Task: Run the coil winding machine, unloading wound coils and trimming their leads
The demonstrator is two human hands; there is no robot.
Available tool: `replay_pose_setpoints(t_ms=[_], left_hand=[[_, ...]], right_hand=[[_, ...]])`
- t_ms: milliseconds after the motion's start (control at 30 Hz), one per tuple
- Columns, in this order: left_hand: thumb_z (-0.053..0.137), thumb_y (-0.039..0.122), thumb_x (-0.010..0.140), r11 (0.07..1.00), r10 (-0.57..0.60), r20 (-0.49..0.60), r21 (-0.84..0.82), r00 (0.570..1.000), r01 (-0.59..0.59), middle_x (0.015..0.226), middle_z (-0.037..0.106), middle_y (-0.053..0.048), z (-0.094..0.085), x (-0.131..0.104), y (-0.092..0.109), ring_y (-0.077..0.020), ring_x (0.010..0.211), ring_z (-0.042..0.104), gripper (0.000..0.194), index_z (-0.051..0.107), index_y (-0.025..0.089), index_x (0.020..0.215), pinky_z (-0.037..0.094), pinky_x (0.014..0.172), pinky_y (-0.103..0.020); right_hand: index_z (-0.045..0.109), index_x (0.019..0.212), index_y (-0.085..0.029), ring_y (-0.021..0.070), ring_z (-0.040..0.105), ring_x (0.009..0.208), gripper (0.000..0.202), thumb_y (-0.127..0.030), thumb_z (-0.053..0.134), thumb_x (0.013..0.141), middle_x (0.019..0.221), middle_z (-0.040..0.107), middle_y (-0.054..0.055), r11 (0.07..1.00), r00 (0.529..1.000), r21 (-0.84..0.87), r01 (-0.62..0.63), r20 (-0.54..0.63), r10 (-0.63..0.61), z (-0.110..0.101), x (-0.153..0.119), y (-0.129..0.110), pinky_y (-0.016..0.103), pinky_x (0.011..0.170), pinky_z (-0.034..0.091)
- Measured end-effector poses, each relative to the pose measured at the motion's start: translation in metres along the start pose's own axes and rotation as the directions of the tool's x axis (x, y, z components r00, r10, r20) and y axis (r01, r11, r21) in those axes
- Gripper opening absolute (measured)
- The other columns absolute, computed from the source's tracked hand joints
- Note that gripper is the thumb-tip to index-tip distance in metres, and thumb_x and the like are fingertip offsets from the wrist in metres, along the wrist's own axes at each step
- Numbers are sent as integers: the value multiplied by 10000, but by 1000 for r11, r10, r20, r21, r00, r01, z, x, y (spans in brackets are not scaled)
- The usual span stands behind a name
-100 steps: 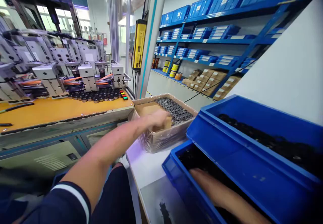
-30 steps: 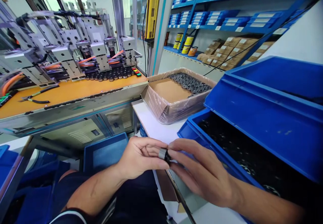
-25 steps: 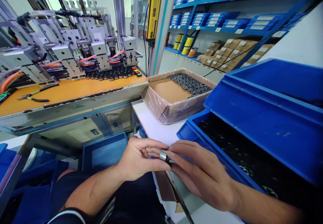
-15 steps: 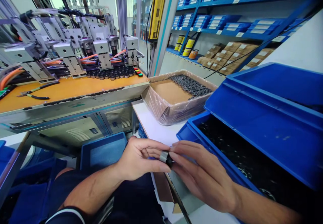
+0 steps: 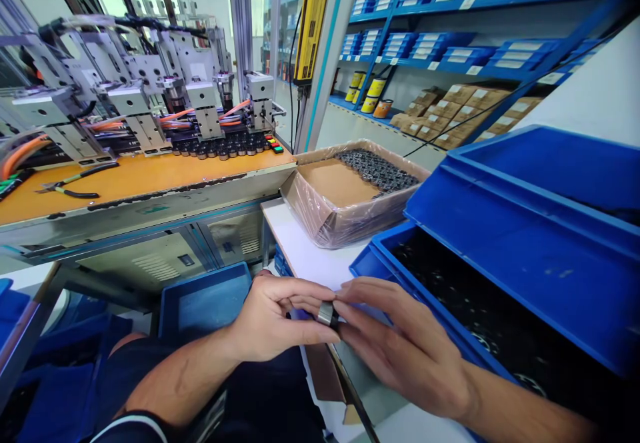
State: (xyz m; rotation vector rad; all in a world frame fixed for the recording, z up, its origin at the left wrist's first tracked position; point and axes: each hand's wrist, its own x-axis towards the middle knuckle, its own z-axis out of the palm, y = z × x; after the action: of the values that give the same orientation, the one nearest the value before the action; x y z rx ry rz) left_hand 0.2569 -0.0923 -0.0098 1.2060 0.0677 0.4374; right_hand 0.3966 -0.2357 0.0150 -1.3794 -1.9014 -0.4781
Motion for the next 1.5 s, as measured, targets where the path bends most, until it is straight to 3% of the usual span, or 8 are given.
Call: replay_pose_setpoints(t_ms=[133,567,733,900,1033,1267,1500], left_hand=[[870,130,588,999,-37,9,-16,999,37,808,785,-69,0,0,0,-162,749,743,402,762,128,976,607,753,-235],[820,-15,606,991,14,42,-133,999,-9,857,793,-15,1,-1,0,-101,778,742,441,760,191,991,580,767,-146],[819,-26,598,995,18,32,-99,999,-15,875,794,-22,0,-2,0,-102,794,742,449,762,186,989,575,772,-138],[819,-21,603,994,6,47,-110,999,-1,882,794,-11,-1,-3,0,-95,802,740,454,760,198,997,571,785,-136],[821,-25,597,993,7,42,-116,999,-2,868,795,-15,-1,-2,-1,-96,790,742,451,760,187,990,574,778,-135],[814,-46,592,993,12,39,-121,999,-7,893,796,-4,-1,-2,-1,-96,809,745,476,760,205,992,577,782,-128],[830,-41,561,989,-25,47,-143,999,31,859,796,-12,-1,-3,2,-125,769,755,465,769,192,960,600,731,-145]], right_hand=[[599,1162,-131,221,649,961,302,-148,649,865,996,647,113,1000,1000,-22,11,-26,-11,0,2,-1,362,787,605],[597,1156,-97,219,627,1002,306,-88,635,852,1030,629,132,1000,1000,11,27,-17,-26,1,2,0,359,808,597],[605,1165,-136,208,643,984,336,-73,643,838,1026,647,110,1000,1000,6,5,-2,-5,0,2,-1,332,798,601],[621,1117,-99,219,637,965,286,-123,675,837,996,639,122,999,999,-29,45,0,-45,0,0,0,344,804,593],[607,1142,-92,217,626,992,313,-76,657,834,1019,636,125,999,999,-3,43,6,-43,1,0,1,341,799,594],[601,1170,-144,192,638,966,332,-79,646,848,1011,660,96,1000,1000,6,6,0,-6,3,1,0,319,764,602],[643,1070,-107,193,634,923,211,-116,653,860,946,662,99,998,999,-43,47,-6,-47,0,4,-1,312,733,591]])
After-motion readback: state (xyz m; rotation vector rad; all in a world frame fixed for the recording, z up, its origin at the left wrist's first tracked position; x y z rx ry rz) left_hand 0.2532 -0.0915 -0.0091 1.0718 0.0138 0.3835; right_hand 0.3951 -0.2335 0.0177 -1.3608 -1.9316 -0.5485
